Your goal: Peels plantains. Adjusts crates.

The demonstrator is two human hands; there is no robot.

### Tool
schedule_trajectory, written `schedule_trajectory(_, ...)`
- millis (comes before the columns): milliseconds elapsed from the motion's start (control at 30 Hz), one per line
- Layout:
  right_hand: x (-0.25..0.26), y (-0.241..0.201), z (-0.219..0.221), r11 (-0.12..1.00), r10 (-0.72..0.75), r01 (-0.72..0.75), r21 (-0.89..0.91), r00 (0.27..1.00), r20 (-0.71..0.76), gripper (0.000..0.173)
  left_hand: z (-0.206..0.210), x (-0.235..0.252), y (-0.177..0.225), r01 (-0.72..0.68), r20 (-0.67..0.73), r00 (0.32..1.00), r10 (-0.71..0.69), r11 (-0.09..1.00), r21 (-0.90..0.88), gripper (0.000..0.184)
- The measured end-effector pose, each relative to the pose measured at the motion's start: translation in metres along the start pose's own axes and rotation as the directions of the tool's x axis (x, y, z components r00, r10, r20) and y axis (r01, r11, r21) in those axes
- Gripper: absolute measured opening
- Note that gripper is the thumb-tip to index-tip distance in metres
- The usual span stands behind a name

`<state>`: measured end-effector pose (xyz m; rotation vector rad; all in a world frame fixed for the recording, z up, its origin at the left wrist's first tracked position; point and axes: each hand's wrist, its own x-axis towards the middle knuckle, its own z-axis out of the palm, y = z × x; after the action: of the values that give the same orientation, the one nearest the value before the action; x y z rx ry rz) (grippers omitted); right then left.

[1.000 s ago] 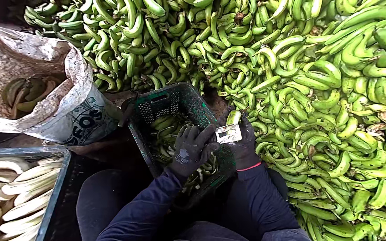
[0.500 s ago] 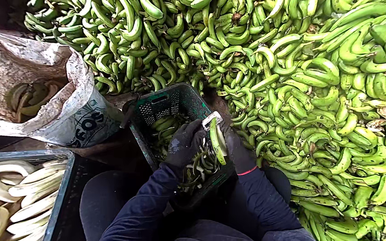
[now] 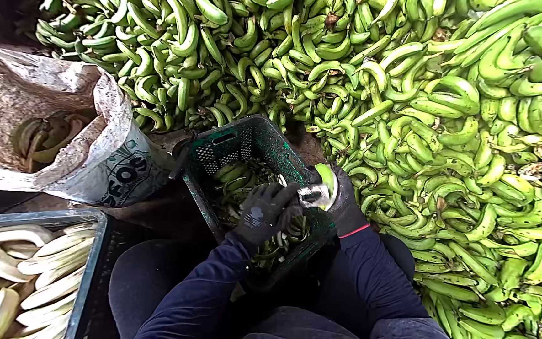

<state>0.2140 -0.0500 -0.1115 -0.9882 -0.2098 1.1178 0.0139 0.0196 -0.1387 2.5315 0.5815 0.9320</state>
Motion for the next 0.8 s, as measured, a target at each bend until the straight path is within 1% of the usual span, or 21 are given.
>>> schedule_trajectory(67, 0.001, 0.000, -0.011, 1.000, 0.019, -0.019, -0.012, 1.000, 0.006, 0.054, 0.009, -0.002, 0.005, -0.137, -0.060, 0.988, 0.142, 0.988, 0.074, 0.051)
schedule_trajectory(100, 0.001, 0.002, -0.017, 0.999, 0.029, -0.029, -0.019, 0.999, 0.032, 0.056, 0.012, -0.002, 0.008, -0.168, -0.076, 0.982, 0.174, 0.982, 0.088, 0.049)
schedule_trajectory(133, 0.000, 0.003, -0.023, 0.999, 0.045, -0.043, -0.026, 0.998, 0.054, 0.055, 0.014, -0.001, 0.011, -0.174, -0.083, 0.980, 0.181, 0.981, 0.090, 0.047)
schedule_trajectory(200, -0.004, 0.008, -0.023, 0.995, 0.034, -0.034, -0.097, 0.999, -0.002, 0.047, 0.018, 0.000, 0.015, -0.120, -0.068, 0.990, 0.123, 0.992, 0.051, 0.045)
schedule_trajectory(233, -0.006, 0.010, -0.017, 0.989, 0.027, -0.032, -0.146, 0.999, -0.034, 0.042, 0.018, 0.001, 0.017, -0.051, -0.038, 0.998, 0.051, 0.999, 0.002, 0.044)
schedule_trajectory(267, -0.008, 0.012, -0.008, 0.981, 0.027, -0.037, -0.188, 0.998, -0.059, 0.039, 0.017, 0.002, 0.017, 0.046, 0.004, 0.999, -0.046, 0.997, -0.066, 0.044)
schedule_trajectory(300, -0.008, 0.014, -0.002, 0.975, 0.023, -0.035, -0.220, 0.998, -0.057, 0.038, 0.016, 0.003, 0.015, 0.170, 0.062, 0.985, -0.163, 0.976, -0.136, 0.044)
schedule_trajectory(333, -0.010, 0.015, 0.002, 0.966, 0.037, -0.043, -0.254, 0.999, -0.028, 0.037, 0.014, 0.004, 0.011, 0.311, 0.139, 0.948, -0.286, 0.928, -0.205, 0.045)
schedule_trajectory(367, -0.010, 0.018, 0.003, 0.962, 0.063, -0.062, -0.265, 0.998, -0.005, 0.038, 0.012, 0.006, 0.005, 0.437, 0.201, 0.897, -0.394, 0.859, -0.266, 0.044)
schedule_trajectory(433, -0.012, 0.019, 0.006, 0.966, 0.098, -0.072, -0.249, 0.991, 0.093, 0.041, 0.006, 0.008, -0.007, 0.625, 0.282, 0.781, -0.558, 0.694, -0.357, 0.043)
schedule_trajectory(467, -0.013, 0.018, 0.006, 0.968, 0.094, -0.054, -0.244, 0.984, 0.152, 0.043, 0.002, 0.008, -0.012, 0.690, 0.315, 0.722, -0.616, 0.608, -0.391, 0.044)
schedule_trajectory(500, -0.014, 0.015, 0.008, 0.973, 0.097, -0.052, -0.224, 0.976, 0.195, 0.048, -0.002, 0.006, -0.016, 0.720, 0.325, 0.689, -0.648, 0.560, -0.411, 0.045)
schedule_trajectory(533, -0.012, 0.013, 0.007, 0.977, 0.114, -0.070, -0.201, 0.970, 0.214, 0.055, -0.006, 0.005, -0.017, 0.723, 0.318, 0.684, -0.656, 0.552, -0.416, 0.045)
schedule_trajectory(567, -0.009, 0.011, 0.004, 0.977, 0.133, -0.094, -0.191, 0.971, 0.201, 0.059, -0.009, 0.004, -0.018, 0.708, 0.309, 0.700, -0.643, 0.573, -0.412, 0.047)
schedule_trajectory(600, -0.005, 0.010, -0.001, 0.975, 0.146, -0.118, -0.187, 0.979, 0.145, 0.058, -0.011, 0.002, -0.018, 0.678, 0.298, 0.732, -0.612, 0.618, -0.398, 0.049)
schedule_trajectory(633, -0.001, 0.009, -0.007, 0.976, 0.145, -0.129, -0.178, 0.986, 0.083, 0.055, -0.012, -0.001, -0.017, 0.622, 0.279, 0.783, -0.556, 0.688, -0.374, 0.051)
schedule_trajectory(700, 0.003, 0.006, -0.015, 0.984, 0.085, -0.085, -0.159, 0.996, -0.009, 0.049, -0.010, -0.006, -0.012, 0.420, 0.221, 0.904, -0.366, 0.855, -0.304, 0.051)
schedule_trajectory(733, 0.003, 0.005, -0.020, 0.985, 0.039, -0.041, -0.166, 0.999, -0.021, 0.044, -0.008, -0.009, -0.009, 0.296, 0.194, 0.948, -0.251, 0.920, -0.256, 0.051)
schedule_trajectory(767, 0.004, 0.005, -0.025, 0.987, 0.015, -0.018, -0.162, 1.000, -0.015, 0.040, -0.004, -0.012, -0.005, 0.170, 0.163, 0.977, -0.137, 0.963, -0.209, 0.052)
schedule_trajectory(800, 0.006, 0.005, -0.030, 0.988, 0.027, -0.027, -0.149, 1.000, -0.003, 0.040, 0.001, -0.014, -0.001, 0.058, 0.136, 0.990, -0.036, 0.985, -0.163, 0.052)
